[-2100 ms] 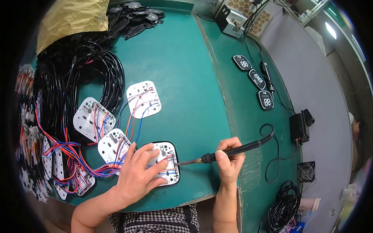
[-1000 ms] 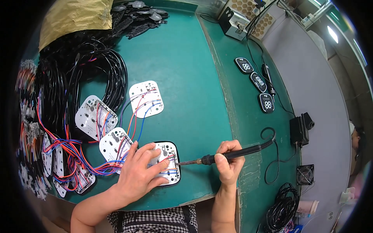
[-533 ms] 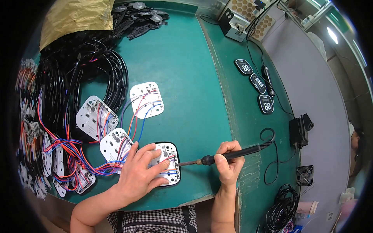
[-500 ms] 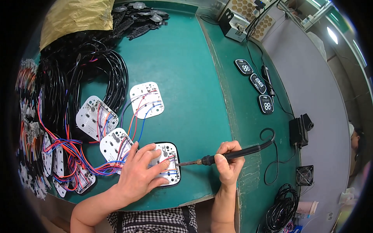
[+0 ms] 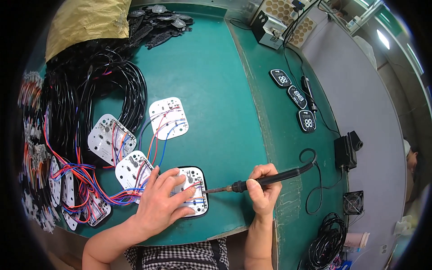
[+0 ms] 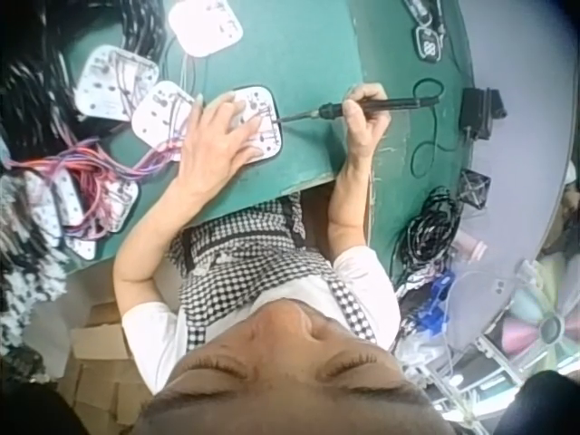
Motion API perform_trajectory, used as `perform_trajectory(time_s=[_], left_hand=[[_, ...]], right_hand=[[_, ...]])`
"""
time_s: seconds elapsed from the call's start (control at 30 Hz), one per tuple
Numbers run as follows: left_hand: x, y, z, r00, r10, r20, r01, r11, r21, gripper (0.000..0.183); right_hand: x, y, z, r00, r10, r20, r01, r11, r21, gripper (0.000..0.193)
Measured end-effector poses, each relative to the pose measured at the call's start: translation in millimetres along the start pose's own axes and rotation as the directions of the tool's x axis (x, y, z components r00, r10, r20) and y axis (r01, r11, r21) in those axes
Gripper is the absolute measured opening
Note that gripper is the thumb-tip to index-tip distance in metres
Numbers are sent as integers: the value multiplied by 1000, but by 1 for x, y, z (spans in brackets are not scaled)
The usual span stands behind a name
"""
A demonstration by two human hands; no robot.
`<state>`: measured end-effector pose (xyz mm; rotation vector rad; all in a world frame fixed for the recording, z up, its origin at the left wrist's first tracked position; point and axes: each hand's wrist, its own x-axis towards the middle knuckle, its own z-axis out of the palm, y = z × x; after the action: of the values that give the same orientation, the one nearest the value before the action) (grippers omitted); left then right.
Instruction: The person solders wires and electronic modules onto small circuit boards with a soldering iron and solder.
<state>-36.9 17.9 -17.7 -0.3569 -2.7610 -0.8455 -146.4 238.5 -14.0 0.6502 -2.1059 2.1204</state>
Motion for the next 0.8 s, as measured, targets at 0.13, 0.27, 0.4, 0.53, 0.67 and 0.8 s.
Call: perform_trajectory(time_s=[0.13,0.27,0.4,0.53,0.67,0.8], left_hand=[[-1,0,-1,1000,0,-8,0,1000,3,46],[0,2,-1,1000,-1,-11,1,1000,-3,45],[-3,4,-3,1000,-8,-20,9,999,34,46],[-4,5,2,999,-4,-46,8,996,91,50],[-5,5,3,999,-15,-48,18,997,80,50],[-4,5,3,999,-18,-34,21,997,80,50]], right_hand=[[-1,-1,0,1000,13,-22,-13,1000,12,25],[11,-6,2,988,-49,-143,64,993,97,25],[36,-20,13,991,136,-11,-136,991,-11,22],[59,-8,30,976,189,111,-185,982,-39,21],[60,5,34,965,222,139,-225,974,8,20],[58,7,38,959,238,154,-240,971,-9,20]])
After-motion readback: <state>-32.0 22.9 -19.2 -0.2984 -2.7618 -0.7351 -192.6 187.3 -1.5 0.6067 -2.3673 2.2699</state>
